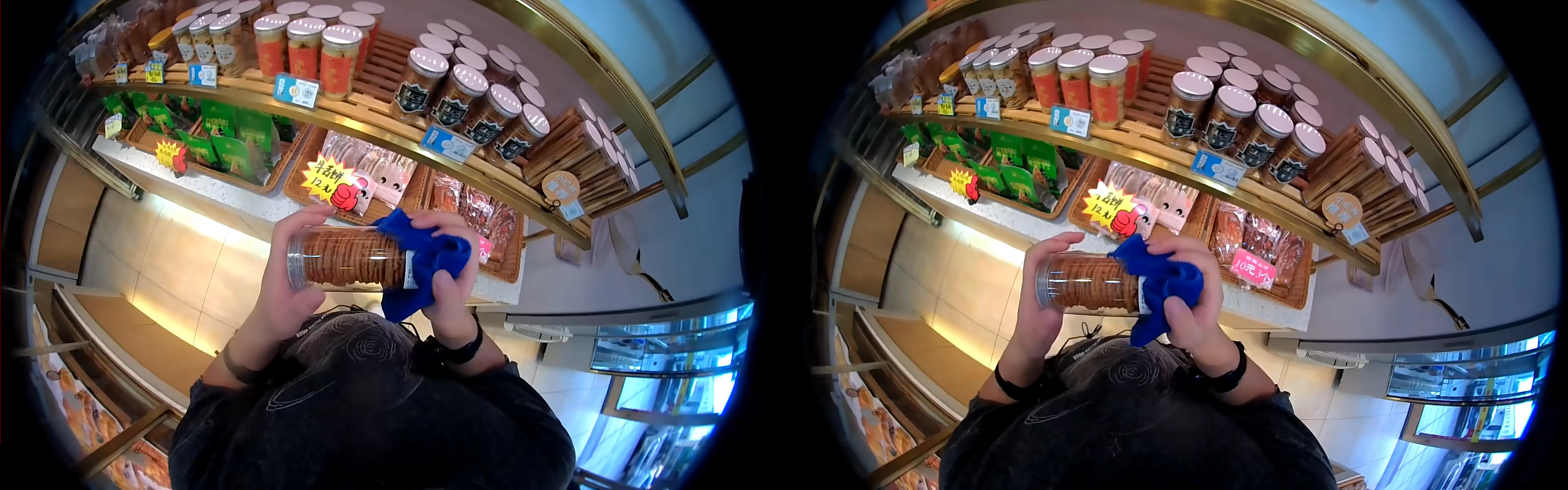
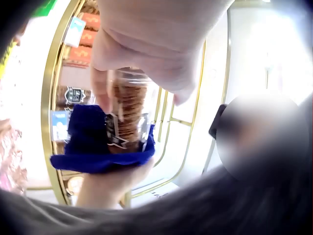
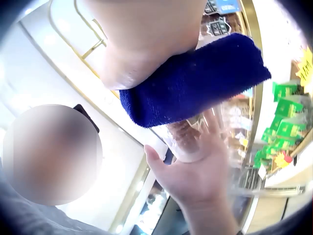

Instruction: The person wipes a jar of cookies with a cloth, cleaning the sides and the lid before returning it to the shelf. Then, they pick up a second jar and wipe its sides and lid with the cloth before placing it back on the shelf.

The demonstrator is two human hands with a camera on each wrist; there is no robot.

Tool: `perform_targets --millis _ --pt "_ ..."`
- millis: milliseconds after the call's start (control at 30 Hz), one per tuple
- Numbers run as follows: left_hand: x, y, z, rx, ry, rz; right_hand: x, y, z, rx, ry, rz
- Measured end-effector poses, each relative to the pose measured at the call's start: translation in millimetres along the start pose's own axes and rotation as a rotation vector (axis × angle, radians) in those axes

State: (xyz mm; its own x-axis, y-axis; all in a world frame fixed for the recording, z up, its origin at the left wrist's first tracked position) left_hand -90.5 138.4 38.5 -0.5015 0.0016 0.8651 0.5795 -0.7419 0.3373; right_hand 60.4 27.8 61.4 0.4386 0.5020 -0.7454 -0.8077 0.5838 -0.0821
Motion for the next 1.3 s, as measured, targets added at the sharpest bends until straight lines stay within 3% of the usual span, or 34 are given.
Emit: perform_targets --millis 33,67,167,200,300,333,400,433,467,533,667,700,733,800,867,933,1000,1067,1100,1133,1200,1233,1300 --pt "-1 1 1 0.033 -0.058 -0.097 -11 0 4 -0.068 -0.162 -0.046" --pt "-3 1 0 0.041 -0.062 -0.095 -12 1 3 -0.072 -0.156 -0.040" --pt "11 -4 -6 0.094 0.264 0.194 -4 8 3 -0.146 0.057 0.074" --pt "11 -5 -6 0.090 0.261 0.196 -11 6 7 -0.141 0.059 0.075" --pt "31 8 -12 -0.007 0.473 0.385 16 11 -4 -0.300 0.592 0.195" --pt "31 8 -10 -0.007 0.467 0.388 15 7 -3 -0.298 0.596 0.200" --pt "28 8 -6 -0.017 0.426 0.406 12 10 -1 -0.537 0.572 -0.140" --pt "29 9 -2 -0.010 0.390 0.402 12 12 -2 -0.634 0.455 -0.309" --pt "29 9 2 -0.007 0.381 0.406 11 16 -4 -0.637 0.461 -0.302" --pt "25 24 6 -0.170 0.365 0.508 -12 28 4 -0.564 0.138 -0.696" --pt "23 31 2 -0.170 0.367 0.490 -23 35 8 -0.539 0.136 -0.705" --pt "24 29 0 -0.175 0.390 0.489 -15 32 6 -0.568 0.255 -0.667" --pt "24 26 -3 -0.172 0.383 0.497 -13 26 6 -0.571 0.257 -0.657" --pt "27 27 -7 -0.219 0.424 0.502 18 17 -10 -0.759 0.588 -0.618" --pt "22 29 -9 -0.228 0.424 0.499 18 25 -14 -0.759 0.568 -0.625" --pt "19 34 -7 -0.230 0.400 0.507 0 33 -5 -0.592 0.444 -0.606" --pt "22 36 -7 -0.257 0.422 0.499 -8 33 -3 -0.558 0.364 -0.606" --pt "27 36 -6 -0.271 0.440 0.478 3 29 -6 -0.678 0.423 -0.597" --pt "28 35 -8 -0.272 0.437 0.481 14 21 -8 -0.784 0.574 -0.557" --pt "28 32 -8 -0.265 0.408 0.436 21 15 -12 -0.765 0.701 -0.328" --pt "26 26 -7 -0.252 0.380 0.392 35 8 -25 -0.990 0.731 -0.333" --pt "22 21 -7 -0.251 0.361 0.314 42 8 -32 -0.994 0.733 -0.331" --pt "18 14 -7 -0.216 0.286 0.158 43 6 -31 -0.690 0.664 0.067"
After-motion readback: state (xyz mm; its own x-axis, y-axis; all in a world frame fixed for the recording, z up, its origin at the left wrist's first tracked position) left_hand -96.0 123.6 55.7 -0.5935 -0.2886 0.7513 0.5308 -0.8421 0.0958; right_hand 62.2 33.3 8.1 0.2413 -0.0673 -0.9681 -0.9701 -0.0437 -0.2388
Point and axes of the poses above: each hand's wrist, its own z-axis towards the middle knuckle, its own y-axis out of the palm, x = y × z, the point moved 8 cm from there along z, towards the middle knuckle, and after that the axes turned 10 degrees about -z, right-handed, at the moved point
